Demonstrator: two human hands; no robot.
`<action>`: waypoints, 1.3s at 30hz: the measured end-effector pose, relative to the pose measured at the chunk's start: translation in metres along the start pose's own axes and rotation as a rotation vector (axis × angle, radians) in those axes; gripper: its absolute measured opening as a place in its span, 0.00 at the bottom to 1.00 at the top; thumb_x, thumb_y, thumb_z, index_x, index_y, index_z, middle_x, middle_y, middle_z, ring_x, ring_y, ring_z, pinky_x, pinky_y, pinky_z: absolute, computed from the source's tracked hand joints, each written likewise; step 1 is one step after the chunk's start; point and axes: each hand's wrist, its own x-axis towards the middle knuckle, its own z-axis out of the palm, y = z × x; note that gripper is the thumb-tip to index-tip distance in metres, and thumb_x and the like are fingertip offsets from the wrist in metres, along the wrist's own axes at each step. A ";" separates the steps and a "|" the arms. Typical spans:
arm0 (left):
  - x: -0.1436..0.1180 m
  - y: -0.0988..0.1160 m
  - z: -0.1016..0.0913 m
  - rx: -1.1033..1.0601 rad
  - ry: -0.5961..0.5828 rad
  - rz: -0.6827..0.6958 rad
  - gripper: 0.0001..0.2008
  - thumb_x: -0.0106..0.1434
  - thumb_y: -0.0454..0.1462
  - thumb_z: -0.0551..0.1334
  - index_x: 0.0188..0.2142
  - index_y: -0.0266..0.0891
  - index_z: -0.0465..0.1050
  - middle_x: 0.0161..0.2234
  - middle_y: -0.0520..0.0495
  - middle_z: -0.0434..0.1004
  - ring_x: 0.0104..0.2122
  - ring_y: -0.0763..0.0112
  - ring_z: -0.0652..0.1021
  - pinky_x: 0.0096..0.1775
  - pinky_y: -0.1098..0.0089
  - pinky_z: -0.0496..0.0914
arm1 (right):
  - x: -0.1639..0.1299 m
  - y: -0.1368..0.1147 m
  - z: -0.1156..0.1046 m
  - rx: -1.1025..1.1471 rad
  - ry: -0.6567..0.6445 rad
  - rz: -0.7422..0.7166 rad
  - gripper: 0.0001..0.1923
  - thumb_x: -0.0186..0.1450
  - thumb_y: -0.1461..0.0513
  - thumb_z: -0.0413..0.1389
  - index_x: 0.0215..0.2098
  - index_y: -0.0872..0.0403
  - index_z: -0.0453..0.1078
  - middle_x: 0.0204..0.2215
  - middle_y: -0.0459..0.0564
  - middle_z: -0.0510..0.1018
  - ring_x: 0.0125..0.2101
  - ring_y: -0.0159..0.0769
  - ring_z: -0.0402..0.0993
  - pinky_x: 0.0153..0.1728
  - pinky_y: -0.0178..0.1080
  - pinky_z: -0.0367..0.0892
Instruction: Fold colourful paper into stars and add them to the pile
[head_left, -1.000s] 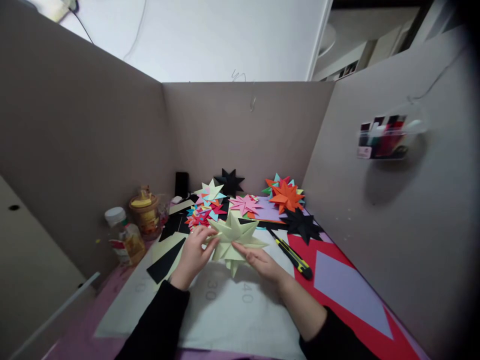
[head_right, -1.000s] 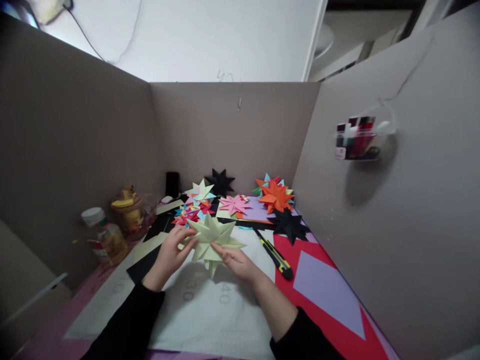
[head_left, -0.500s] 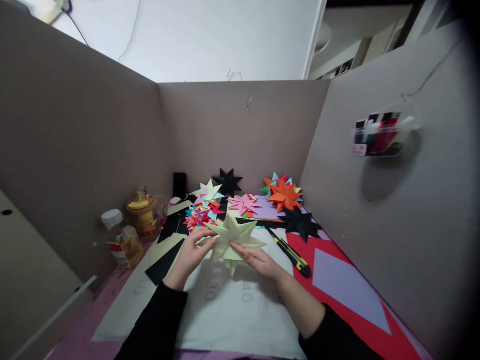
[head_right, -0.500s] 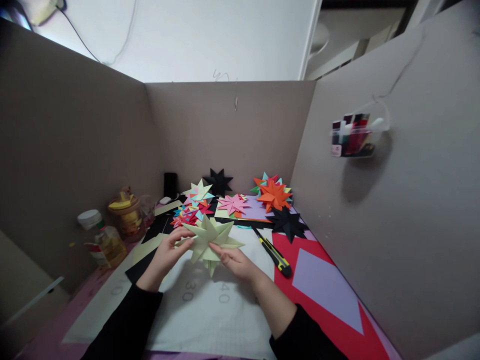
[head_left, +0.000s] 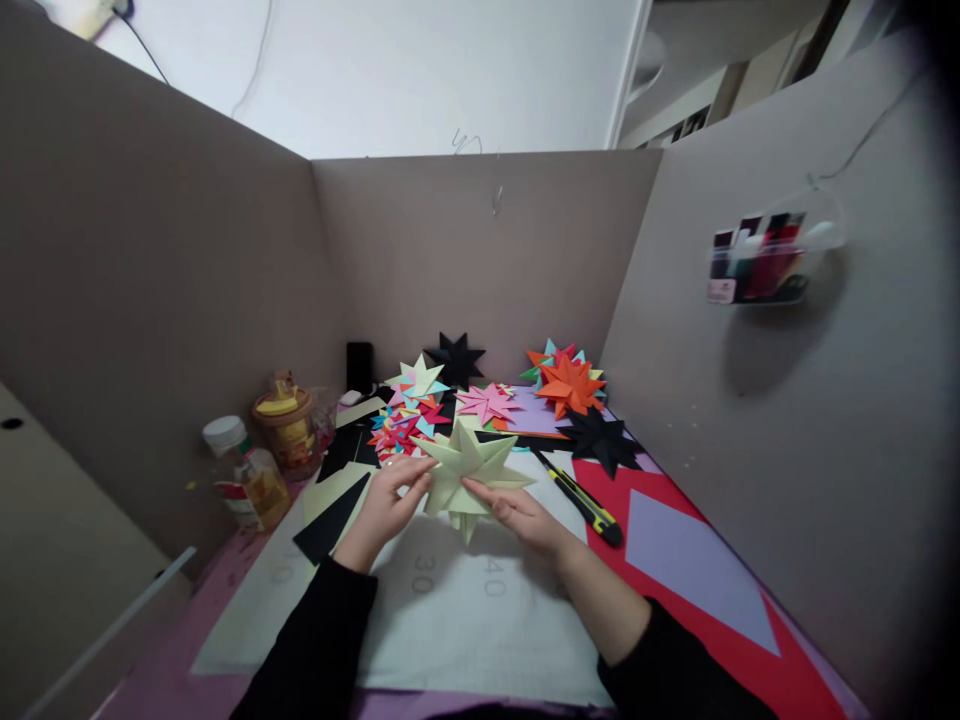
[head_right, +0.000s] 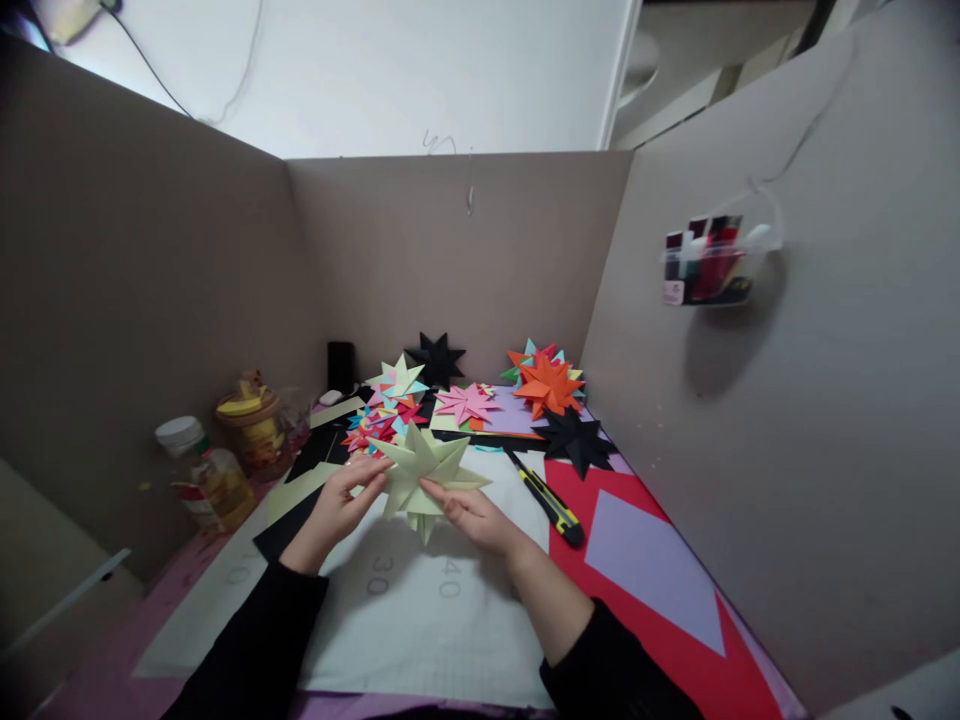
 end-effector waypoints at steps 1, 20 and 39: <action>0.000 0.001 0.000 -0.006 0.005 -0.011 0.10 0.62 0.36 0.59 0.40 0.40 0.78 0.36 0.42 0.79 0.38 0.64 0.76 0.41 0.64 0.70 | 0.000 0.000 0.000 -0.006 0.001 0.001 0.28 0.67 0.46 0.43 0.59 0.51 0.61 0.59 0.52 0.63 0.59 0.42 0.59 0.60 0.47 0.51; -0.001 -0.003 -0.001 -0.126 0.175 -0.367 0.09 0.57 0.41 0.63 0.33 0.38 0.78 0.32 0.45 0.79 0.28 0.69 0.77 0.29 0.71 0.71 | 0.002 0.000 0.001 0.103 0.030 -0.004 0.30 0.66 0.44 0.43 0.60 0.49 0.59 0.62 0.50 0.58 0.62 0.41 0.53 0.62 0.46 0.47; 0.000 0.003 0.003 -0.216 0.196 -0.503 0.14 0.56 0.44 0.63 0.36 0.36 0.77 0.31 0.46 0.79 0.24 0.71 0.75 0.29 0.71 0.71 | 0.001 0.003 0.002 0.083 0.083 0.030 0.30 0.67 0.46 0.43 0.60 0.52 0.59 0.62 0.52 0.58 0.62 0.42 0.53 0.62 0.49 0.46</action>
